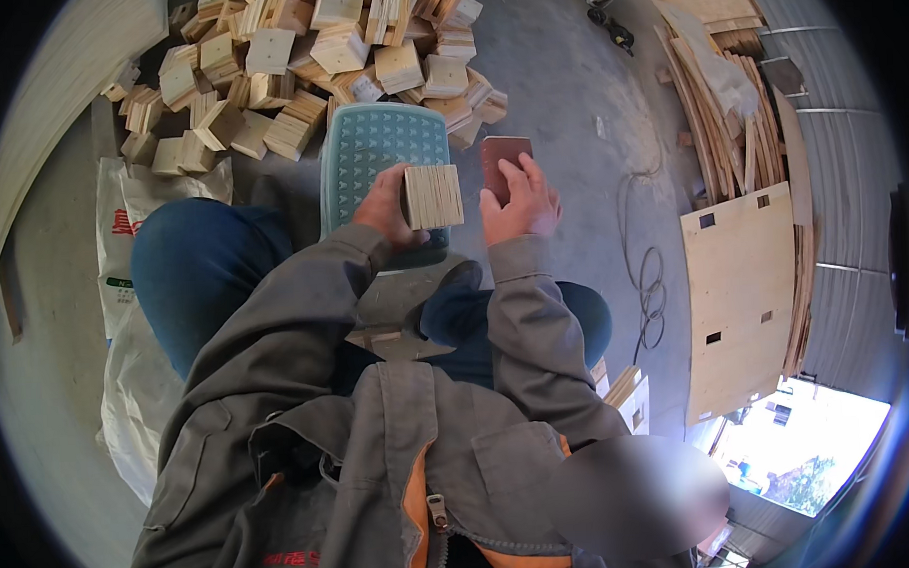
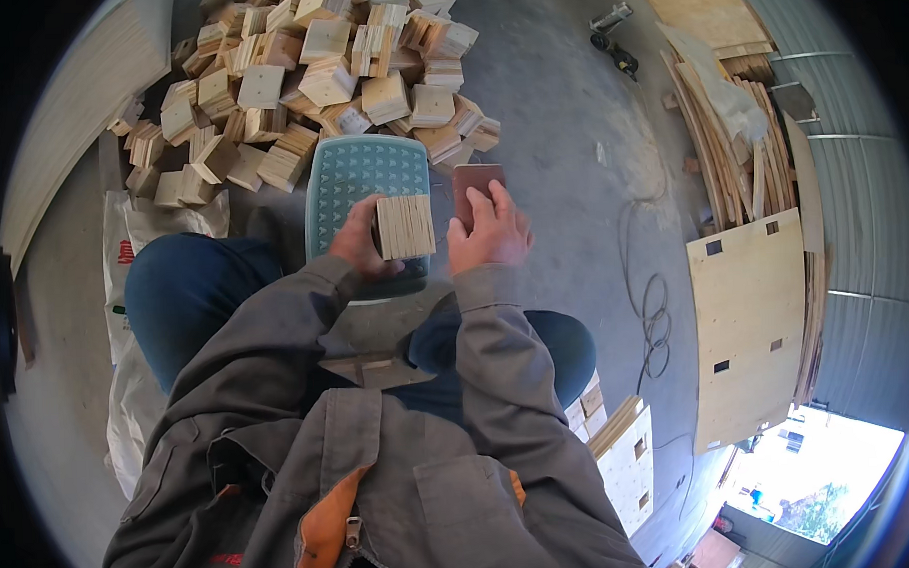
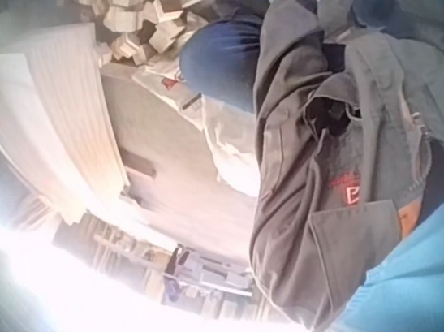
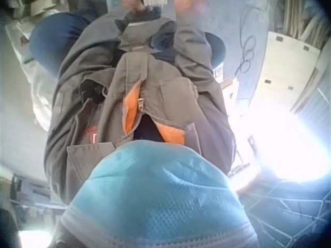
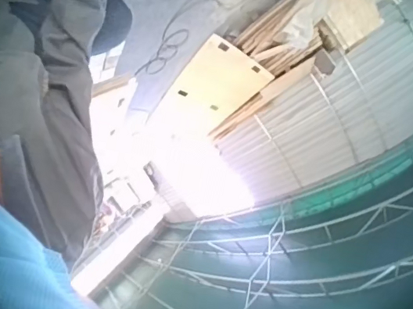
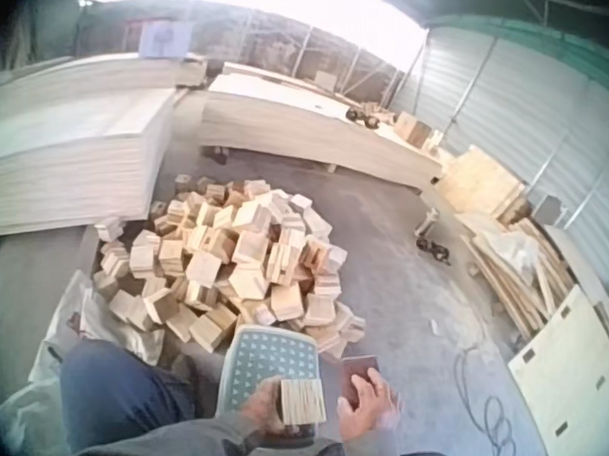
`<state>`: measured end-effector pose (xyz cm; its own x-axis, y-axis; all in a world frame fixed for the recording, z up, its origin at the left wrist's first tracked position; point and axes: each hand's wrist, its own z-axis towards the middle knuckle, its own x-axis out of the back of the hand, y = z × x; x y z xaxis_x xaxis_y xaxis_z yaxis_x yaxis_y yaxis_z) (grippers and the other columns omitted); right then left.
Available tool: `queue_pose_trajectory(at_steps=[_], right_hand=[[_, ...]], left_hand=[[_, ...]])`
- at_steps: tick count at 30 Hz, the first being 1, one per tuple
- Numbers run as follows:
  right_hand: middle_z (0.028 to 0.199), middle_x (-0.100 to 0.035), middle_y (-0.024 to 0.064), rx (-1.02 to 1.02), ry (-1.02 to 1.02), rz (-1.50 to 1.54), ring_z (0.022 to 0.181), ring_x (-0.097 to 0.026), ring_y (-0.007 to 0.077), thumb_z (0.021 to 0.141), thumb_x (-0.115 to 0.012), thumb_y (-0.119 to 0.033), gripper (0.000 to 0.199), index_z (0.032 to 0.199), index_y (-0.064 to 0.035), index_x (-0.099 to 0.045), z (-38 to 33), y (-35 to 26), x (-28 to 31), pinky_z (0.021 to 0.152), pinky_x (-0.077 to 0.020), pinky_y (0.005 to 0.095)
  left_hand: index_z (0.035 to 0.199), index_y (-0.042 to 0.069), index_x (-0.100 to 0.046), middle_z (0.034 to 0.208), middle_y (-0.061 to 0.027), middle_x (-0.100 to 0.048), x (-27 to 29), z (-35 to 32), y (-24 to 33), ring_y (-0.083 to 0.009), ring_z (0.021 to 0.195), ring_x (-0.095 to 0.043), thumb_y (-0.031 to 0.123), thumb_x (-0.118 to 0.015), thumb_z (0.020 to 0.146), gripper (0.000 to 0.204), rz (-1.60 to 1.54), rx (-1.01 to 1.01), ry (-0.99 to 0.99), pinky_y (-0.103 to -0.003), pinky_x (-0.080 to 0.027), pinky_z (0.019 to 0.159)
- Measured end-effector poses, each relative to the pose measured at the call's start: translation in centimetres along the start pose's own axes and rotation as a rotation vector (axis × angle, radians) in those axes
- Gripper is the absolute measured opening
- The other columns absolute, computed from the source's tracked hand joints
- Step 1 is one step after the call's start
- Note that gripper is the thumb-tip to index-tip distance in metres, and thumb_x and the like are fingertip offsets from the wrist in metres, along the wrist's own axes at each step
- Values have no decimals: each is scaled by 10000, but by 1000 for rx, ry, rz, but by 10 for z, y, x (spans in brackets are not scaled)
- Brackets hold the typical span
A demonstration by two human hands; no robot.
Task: The person sits on a low stool and sands small rectangular wooden blocks one by one using a sanding block. They hold the block in one hand and rub the sanding block over its surfaces, then place the finished block onto a growing stack on the floor.
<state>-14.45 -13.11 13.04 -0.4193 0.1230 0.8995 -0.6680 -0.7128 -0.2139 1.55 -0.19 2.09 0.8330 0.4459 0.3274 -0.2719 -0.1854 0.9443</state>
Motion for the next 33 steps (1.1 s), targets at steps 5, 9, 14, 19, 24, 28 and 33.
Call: queue_pose_trajectory(at_steps=[5,9,14,19,24,28,33], right_hand=[[1471,-622,49,138,-51,147,1262,-594,321,775,-831,-194,504,1273,-199,-756,0,-25,3,1091,-453,509],[1470,-630,73,100,-91,277,1272,-596,347,778,-824,-209,492,1264,-172,-762,-23,-11,-23,1124,-444,497],[1472,-624,109,-34,0,147,1250,-603,378,762,-842,-160,534,1287,-140,-744,-13,11,-11,1086,-483,500],[1464,-631,121,100,-109,206,1255,-599,382,763,-838,-150,550,1304,-132,-736,-32,-27,5,1096,-478,492],[1464,-632,122,110,-119,223,1274,-600,380,777,-834,-161,534,1302,-132,-742,-33,-34,-16,1109,-477,476],[1514,-601,37,-45,-140,157,1292,-575,344,824,-799,-206,502,1323,-191,-746,15,-33,-40,1107,-467,488],[1488,-610,139,-91,-168,116,1320,-565,380,826,-798,-191,516,1331,-107,-735,25,-41,-41,1141,-463,469]], left_hand=[[1530,105,-401,1449,-209,-509,0,3,-5,-402,1369,-541,175,-984,573,1123,-8,-39,3,-450,-480,1154],[1537,104,-393,1458,-220,-500,0,1,0,-408,1380,-531,174,-983,573,1132,-8,-46,-1,-455,-473,1163],[1548,87,-375,1470,-234,-493,-1,2,1,-412,1388,-525,172,-977,596,1130,-3,-11,14,-456,-465,1170],[1541,73,-376,1466,-242,-498,-2,-3,-6,-418,1374,-531,176,-967,640,1082,-1,-91,61,-460,-471,1157],[1535,79,-382,1451,-239,-505,-5,0,-6,-420,1368,-533,182,-950,673,1037,1,-59,65,-465,-476,1142],[1522,78,-402,1445,-229,-512,-4,2,-1,-421,1387,-510,169,-932,666,1011,-15,-29,25,-460,-466,1156],[1516,67,-409,1457,-225,-509,-1,0,1,-422,1393,-501,182,-931,661,1008,2,-38,40,-460,-442,1181]])
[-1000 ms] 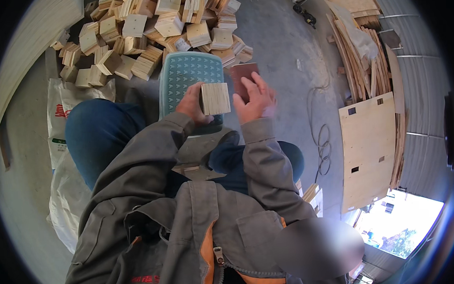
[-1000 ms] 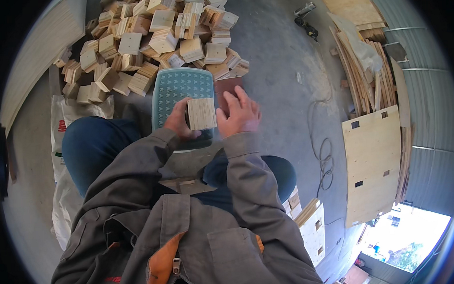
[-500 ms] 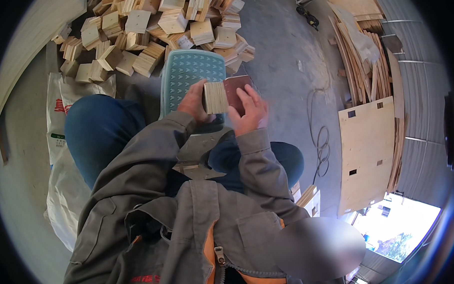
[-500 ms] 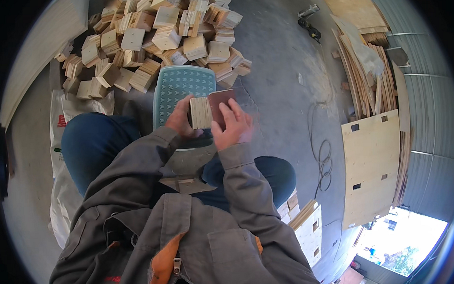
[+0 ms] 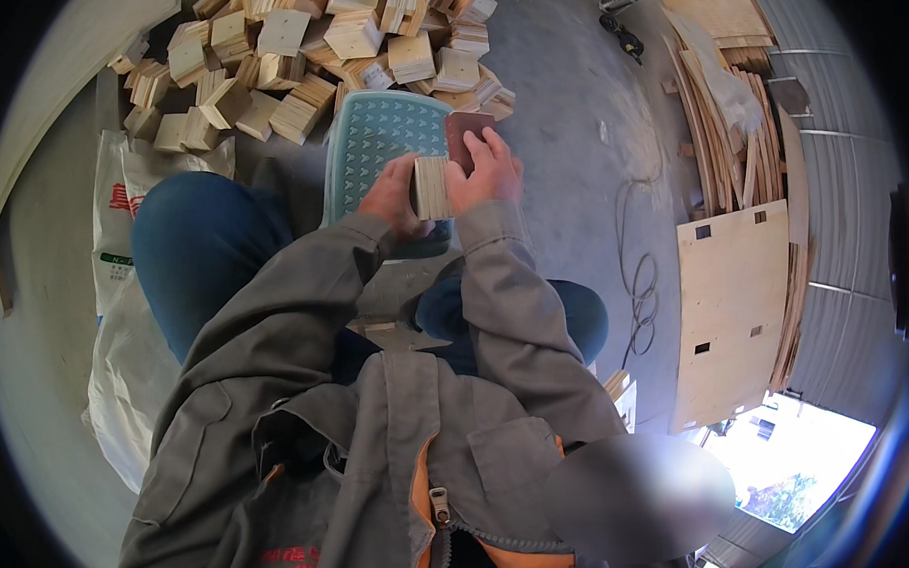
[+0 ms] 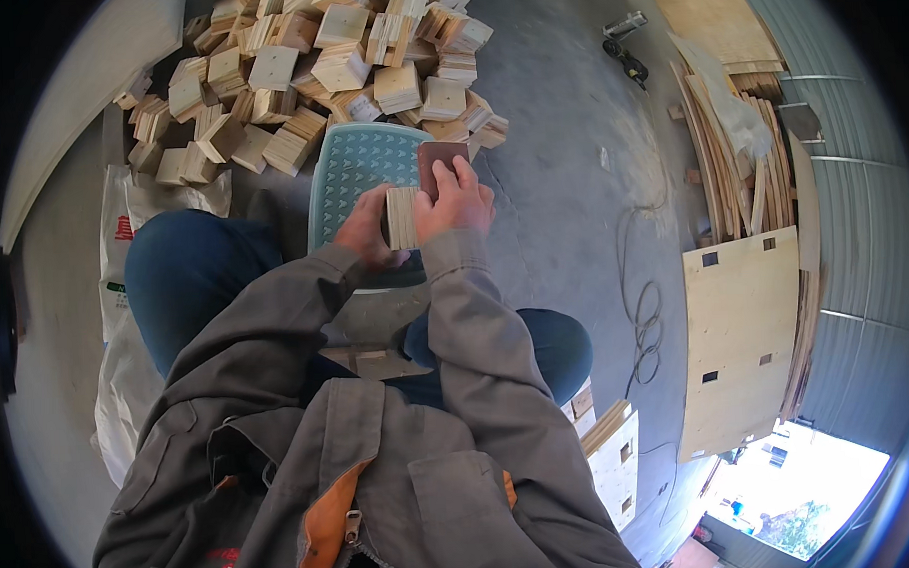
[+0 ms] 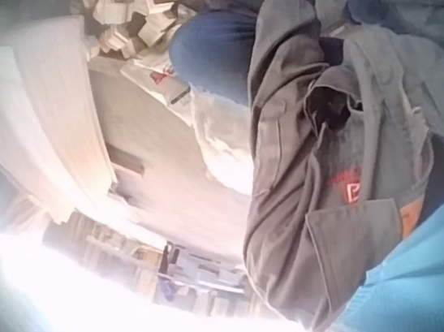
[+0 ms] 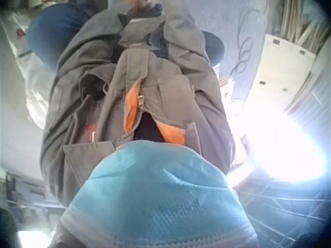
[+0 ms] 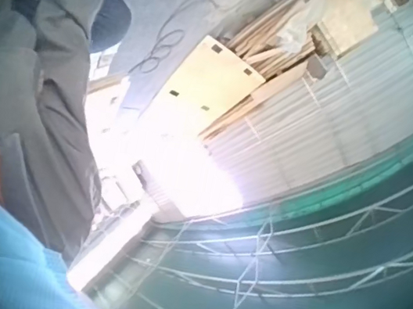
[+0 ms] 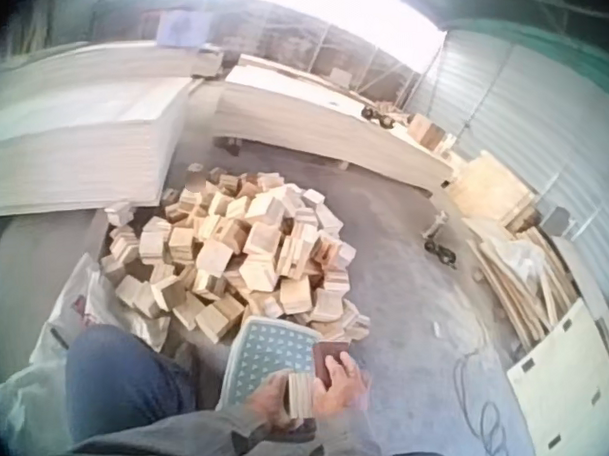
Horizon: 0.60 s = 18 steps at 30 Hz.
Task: The person sits on a low stool and sands small rectangular wooden blocks one by one using a sanding block. They hold the block in one hand and rub the sanding block over its surfaces, then place the finished block onto a growing stack on the floor.
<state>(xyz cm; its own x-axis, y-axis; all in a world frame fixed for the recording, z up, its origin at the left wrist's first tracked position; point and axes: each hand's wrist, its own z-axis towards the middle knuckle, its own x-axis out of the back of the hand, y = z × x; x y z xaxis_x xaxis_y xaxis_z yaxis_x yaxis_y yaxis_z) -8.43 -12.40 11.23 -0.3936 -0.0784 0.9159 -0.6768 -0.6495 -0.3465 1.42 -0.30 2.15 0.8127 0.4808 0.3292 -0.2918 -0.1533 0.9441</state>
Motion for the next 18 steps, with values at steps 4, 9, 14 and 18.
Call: queue_pose_trajectory(at_steps=[4,9,14,18], right_hand=[[1504,-589,148,125,27,27,1306,-570,384,802,-816,-166,552,1343,-107,-727,-59,9,16,1131,-458,480],[1496,-591,148,216,-13,62,1284,-585,375,763,-844,-131,578,1329,-121,-730,-123,8,38,1095,-465,489],[1487,-594,94,225,27,81,1254,-583,366,778,-833,-151,537,1308,-148,-742,-102,7,27,1075,-481,502],[1490,-602,58,206,99,94,1268,-577,347,791,-823,-183,511,1298,-160,-755,-33,7,-9,1107,-471,487]], left_hand=[[1498,61,-433,1445,-226,-524,-8,1,-7,-415,1391,-503,234,-938,685,972,5,-35,20,-457,-438,1183],[1527,92,-419,1480,-236,-512,-16,1,-24,-437,1388,-528,264,-967,622,1072,24,-63,76,-452,-469,1160],[1526,87,-421,1474,-231,-513,-17,3,-20,-431,1391,-524,242,-953,629,1054,12,-73,74,-450,-466,1164],[1516,76,-424,1462,-220,-518,-15,4,-24,-415,1394,-510,213,-941,637,1028,21,-69,64,-446,-456,1171]])
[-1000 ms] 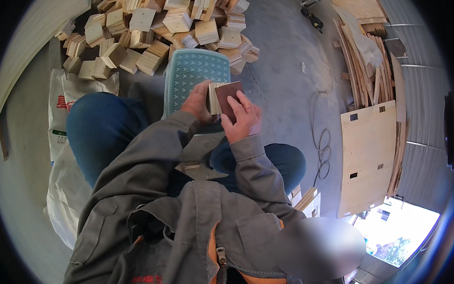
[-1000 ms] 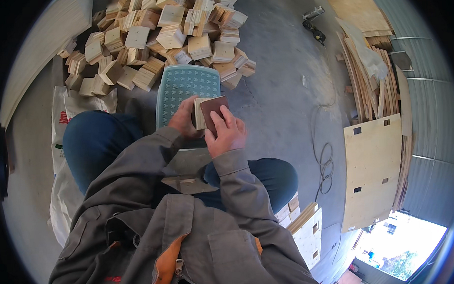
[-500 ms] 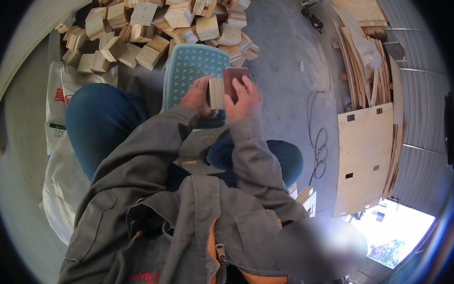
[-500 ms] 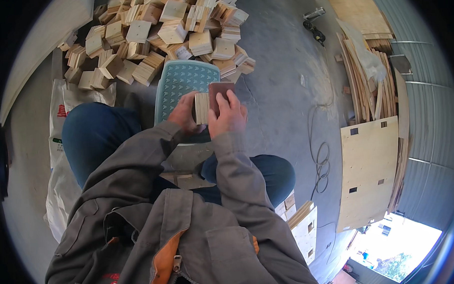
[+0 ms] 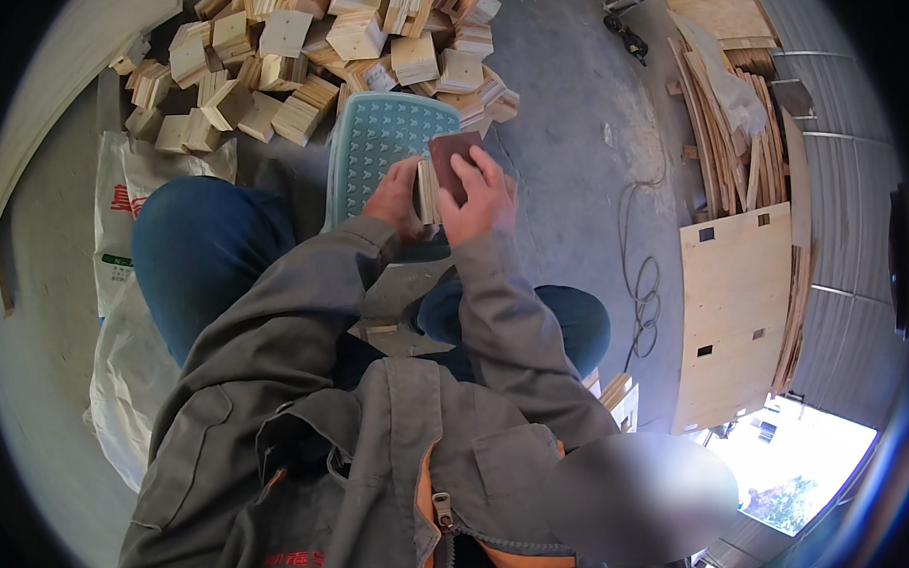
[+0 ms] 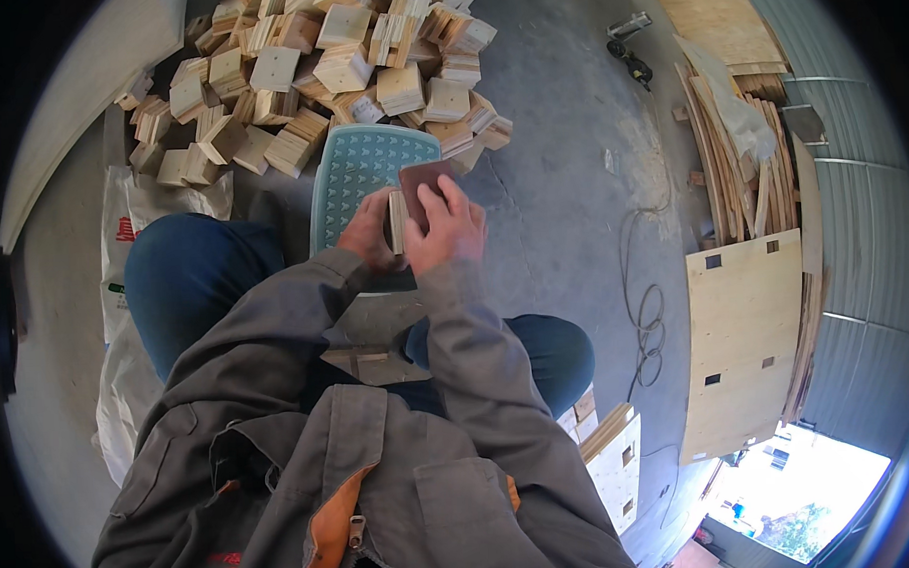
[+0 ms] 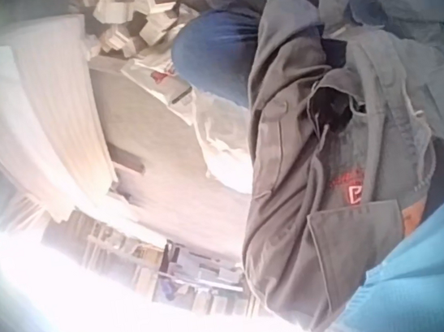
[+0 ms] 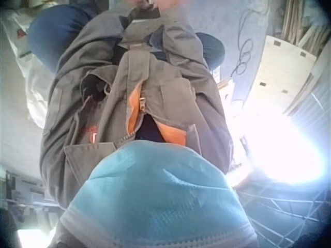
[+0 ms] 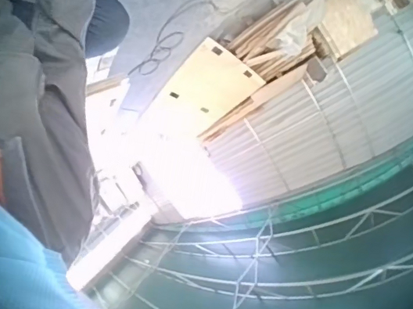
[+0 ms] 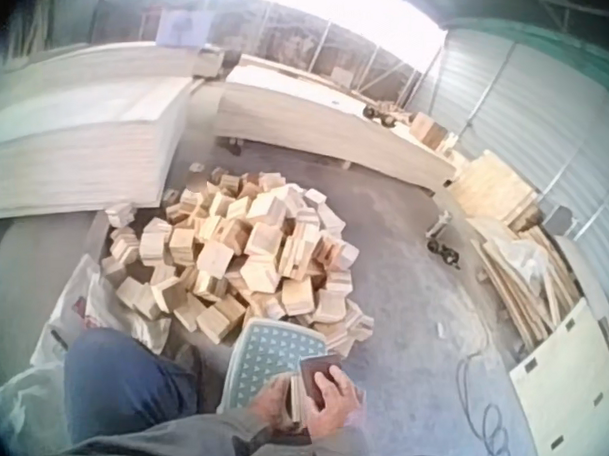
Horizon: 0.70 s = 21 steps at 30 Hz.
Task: The person sits on a low stool and sands small rectangular wooden blocks one by one using a sanding block. They hold the block in one hand and rub the sanding block over its surfaces, then place the finished block onto a growing stack on the floor.
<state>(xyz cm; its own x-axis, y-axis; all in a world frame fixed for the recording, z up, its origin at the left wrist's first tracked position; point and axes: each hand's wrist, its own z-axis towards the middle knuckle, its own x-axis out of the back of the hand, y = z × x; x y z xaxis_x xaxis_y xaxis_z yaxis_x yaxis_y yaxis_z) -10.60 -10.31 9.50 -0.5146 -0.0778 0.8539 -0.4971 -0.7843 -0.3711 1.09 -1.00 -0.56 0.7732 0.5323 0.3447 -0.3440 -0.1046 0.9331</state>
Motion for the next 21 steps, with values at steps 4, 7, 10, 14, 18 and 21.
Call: queue_pose_trajectory(at_steps=[4,7,10,14,18,21], right_hand=[[1505,-594,55,-198,-119,-61,1282,-569,342,804,-817,-204,515,1313,-163,-751,48,-7,-5,1116,-467,477],[1508,-591,70,-172,-106,-74,1279,-567,349,809,-815,-206,528,1331,-165,-744,44,-8,-4,1112,-465,480],[1501,-592,102,-34,-51,-23,1275,-573,362,801,-823,-188,543,1336,-152,-736,-2,-2,2,1100,-465,486],[1486,-598,158,82,-104,20,1275,-586,379,778,-841,-143,564,1328,-119,-722,-69,-24,37,1077,-470,483],[1488,-596,173,108,-132,42,1257,-598,380,767,-844,-124,600,1351,-126,-704,-93,-28,52,1069,-473,485],[1484,-606,147,82,-126,31,1247,-605,375,748,-847,-125,591,1326,-128,-721,-76,-30,45,1070,-475,488]], left_hand=[[1506,72,-424,1454,-208,-521,11,0,17,-404,1401,-490,186,-944,652,1007,-39,59,-51,-450,-436,1183],[1506,74,-429,1452,-207,-522,11,0,18,-402,1398,-490,196,-945,655,1003,-35,41,-47,-451,-436,1183],[1499,68,-448,1449,-209,-527,7,-1,13,-399,1389,-501,233,-943,685,967,-32,5,-26,-451,-439,1180],[1534,88,-420,1480,-242,-508,0,0,-2,-432,1391,-520,250,-916,715,971,-8,-16,9,-445,-455,1170],[1547,83,-414,1499,-243,-504,0,-1,0,-432,1415,-505,247,-930,722,987,-22,-2,-11,-441,-445,1181],[1550,82,-412,1506,-237,-502,-3,-1,-9,-420,1422,-503,261,-945,696,1022,-91,-19,7,-438,-441,1189]])
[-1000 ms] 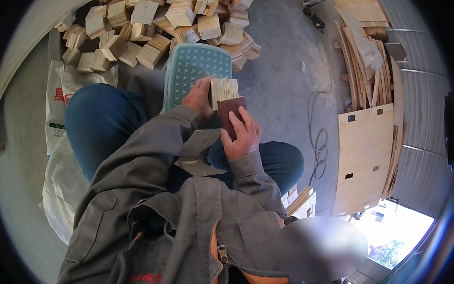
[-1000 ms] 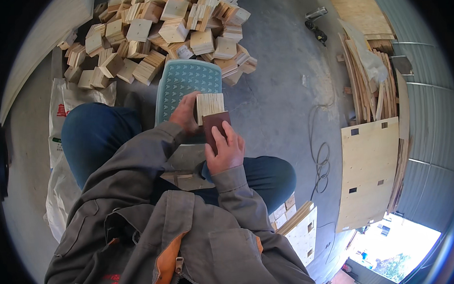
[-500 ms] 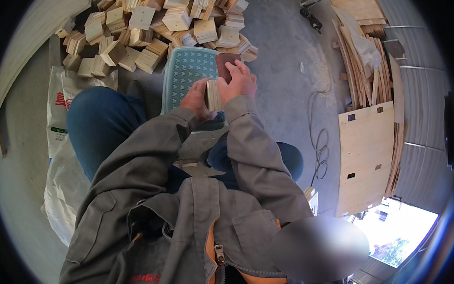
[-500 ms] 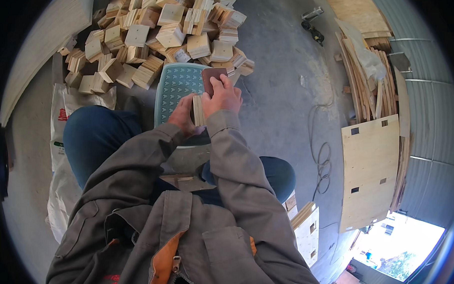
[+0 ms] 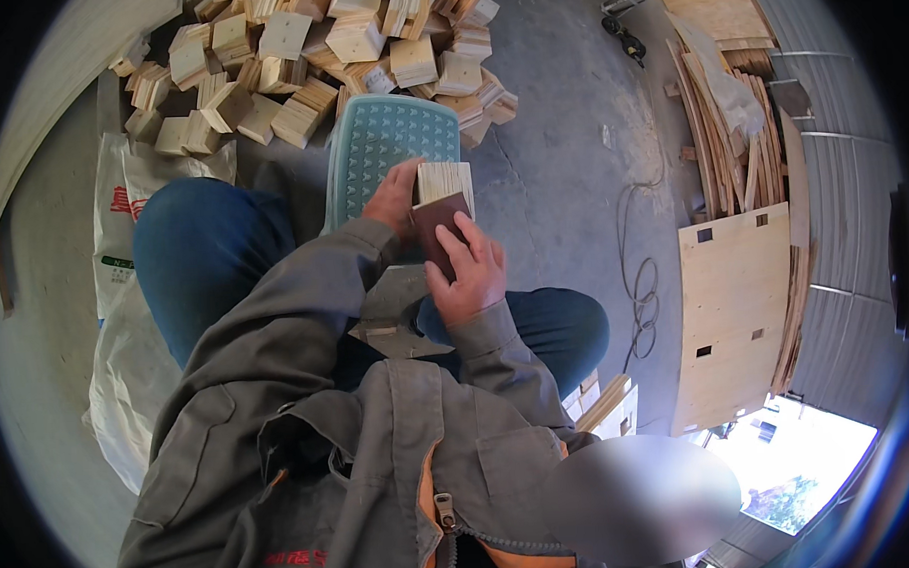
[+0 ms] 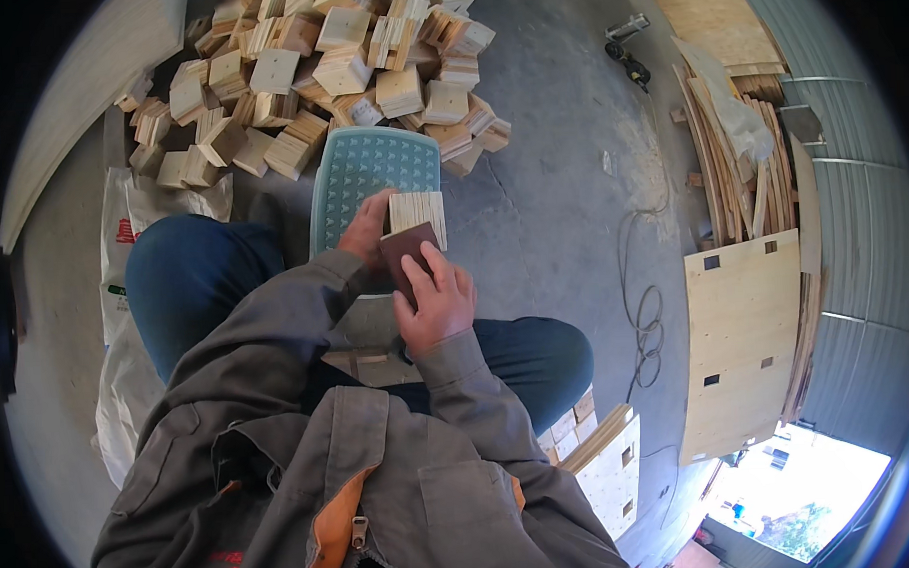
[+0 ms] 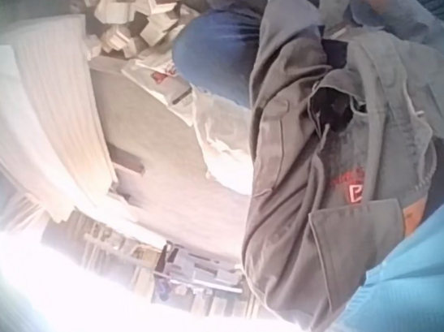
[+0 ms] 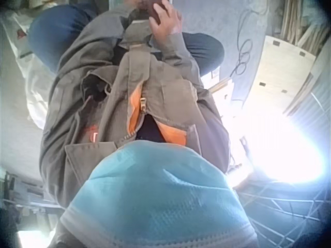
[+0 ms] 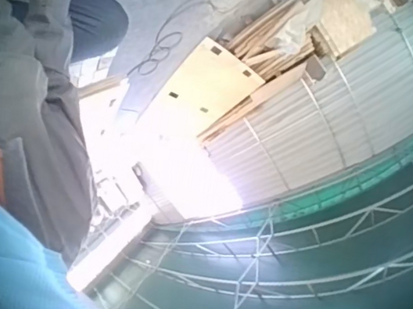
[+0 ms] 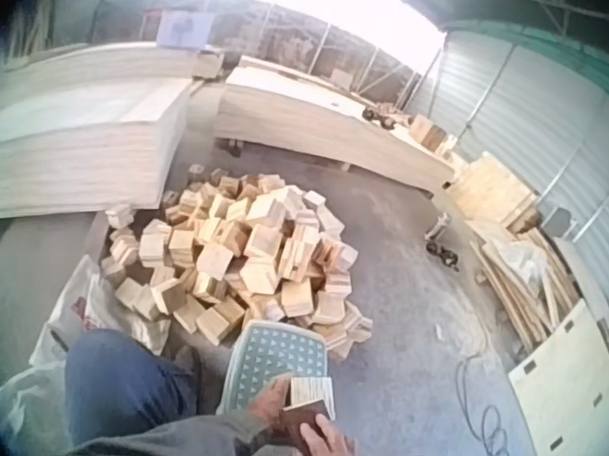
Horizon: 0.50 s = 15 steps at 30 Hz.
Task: The person sits on a low stool and sands small rectangular wooden blocks one by one using a sanding block. They hold the block in one hand and rub the sanding block over its surfaces, then place the finished block onto a growing stack on the floor.
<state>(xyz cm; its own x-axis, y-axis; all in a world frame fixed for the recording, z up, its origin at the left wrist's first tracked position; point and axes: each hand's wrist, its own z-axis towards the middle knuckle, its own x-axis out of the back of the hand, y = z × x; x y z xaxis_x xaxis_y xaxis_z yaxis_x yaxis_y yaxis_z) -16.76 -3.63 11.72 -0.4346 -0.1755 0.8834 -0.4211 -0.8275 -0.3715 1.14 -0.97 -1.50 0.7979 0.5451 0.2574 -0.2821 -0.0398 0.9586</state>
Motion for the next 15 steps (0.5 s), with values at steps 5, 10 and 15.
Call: queue_pose_trajectory(at_steps=[5,10,15], right_hand=[[1461,-624,106,-54,108,-18,1248,-603,357,764,-822,-146,518,1278,-143,-757,74,21,-29,1094,-474,478],[1472,-620,98,-275,-14,-60,1271,-583,355,788,-818,-189,520,1303,-156,-753,127,29,-31,1128,-458,467],[1486,-605,110,-122,87,-37,1277,-578,364,789,-827,-183,544,1324,-141,-739,83,31,-34,1130,-450,472]], left_hand=[[1542,80,-414,1501,-218,-505,4,2,12,-401,1432,-489,269,-965,640,1074,27,38,-18,-436,-441,1191],[1537,85,-410,1487,-209,-504,12,2,26,-396,1418,-493,235,-957,612,1086,69,85,-77,-435,-442,1188],[1529,57,-401,1468,-226,-512,7,1,15,-398,1404,-496,268,-975,659,1064,67,-5,-44,-455,-413,1201]])
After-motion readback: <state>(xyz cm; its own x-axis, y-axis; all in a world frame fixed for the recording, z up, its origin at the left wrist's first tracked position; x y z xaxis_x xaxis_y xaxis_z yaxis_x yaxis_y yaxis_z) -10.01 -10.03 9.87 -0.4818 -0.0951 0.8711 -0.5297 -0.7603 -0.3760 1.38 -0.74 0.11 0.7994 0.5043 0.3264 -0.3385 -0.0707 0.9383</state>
